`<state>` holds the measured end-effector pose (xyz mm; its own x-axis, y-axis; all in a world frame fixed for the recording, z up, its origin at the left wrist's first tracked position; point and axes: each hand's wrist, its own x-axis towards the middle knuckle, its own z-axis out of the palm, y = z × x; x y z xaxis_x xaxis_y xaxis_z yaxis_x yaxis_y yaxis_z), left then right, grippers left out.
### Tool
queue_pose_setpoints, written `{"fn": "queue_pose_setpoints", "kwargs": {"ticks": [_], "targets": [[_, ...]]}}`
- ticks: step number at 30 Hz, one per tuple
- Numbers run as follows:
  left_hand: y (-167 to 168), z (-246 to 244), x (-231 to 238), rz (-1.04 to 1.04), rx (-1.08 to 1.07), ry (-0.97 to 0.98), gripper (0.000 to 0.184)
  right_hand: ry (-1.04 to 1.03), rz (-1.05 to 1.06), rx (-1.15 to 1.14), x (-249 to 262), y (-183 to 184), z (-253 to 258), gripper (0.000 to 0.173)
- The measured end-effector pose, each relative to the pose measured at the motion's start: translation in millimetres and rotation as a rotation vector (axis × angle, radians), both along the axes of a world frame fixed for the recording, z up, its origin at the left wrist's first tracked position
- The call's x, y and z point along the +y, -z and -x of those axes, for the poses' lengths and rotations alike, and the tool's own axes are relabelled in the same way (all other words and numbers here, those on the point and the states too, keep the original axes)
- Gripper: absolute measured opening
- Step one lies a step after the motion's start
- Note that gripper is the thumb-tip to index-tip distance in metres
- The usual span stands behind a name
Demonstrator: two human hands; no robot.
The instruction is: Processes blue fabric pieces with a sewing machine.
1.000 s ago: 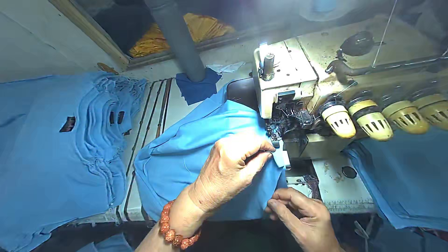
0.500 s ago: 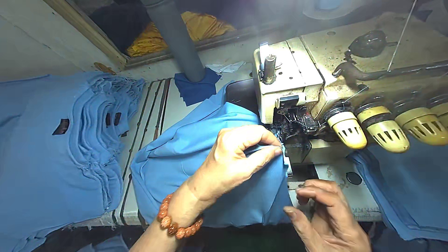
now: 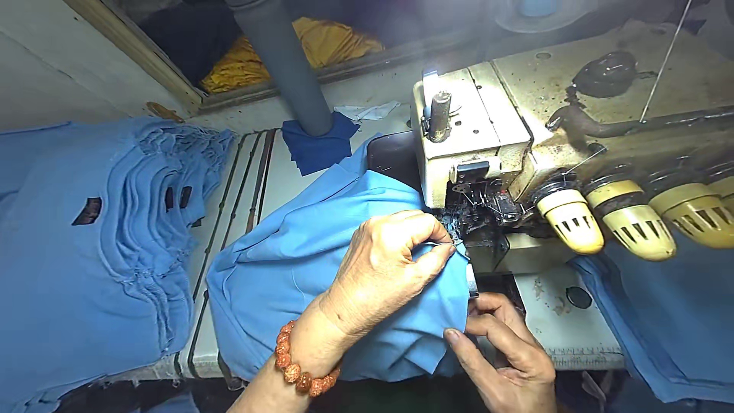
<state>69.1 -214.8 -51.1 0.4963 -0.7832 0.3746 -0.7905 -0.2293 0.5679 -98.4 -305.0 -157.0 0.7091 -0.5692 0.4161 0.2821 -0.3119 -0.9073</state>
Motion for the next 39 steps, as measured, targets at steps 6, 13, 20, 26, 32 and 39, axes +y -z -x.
{"fn": "queue_pose_setpoints", "kwargs": {"ticks": [6, 13, 20, 26, 32, 39], "targets": [[-1, 5, 5, -0.063, -0.022, -0.049, 0.011, -0.158, -0.131, 0.027, 5, -5, 10, 0.015], [4, 16, 4, -0.079, -0.216, -0.085, 0.012, -0.228, -0.424, 0.111, 9, -18, 24, 0.023], [12, 36, 9, -0.053, -0.532, -0.123, 0.014, -0.262, -0.593, 0.082, -7, -27, 32, 0.032], [14, 22, 8, -0.097, -0.544, -0.139, 0.024, -0.215, -0.564, 0.066, -16, -36, 15, 0.029], [12, -21, -5, -0.057, -0.465, -0.190, 0.018, -0.102, -0.384, -0.012, -21, -40, -18, 0.022], [20, -16, 30, 0.094, -0.391, -0.403, 0.024, -0.057, -0.329, -0.004, -20, -40, -19, 0.021]]}}
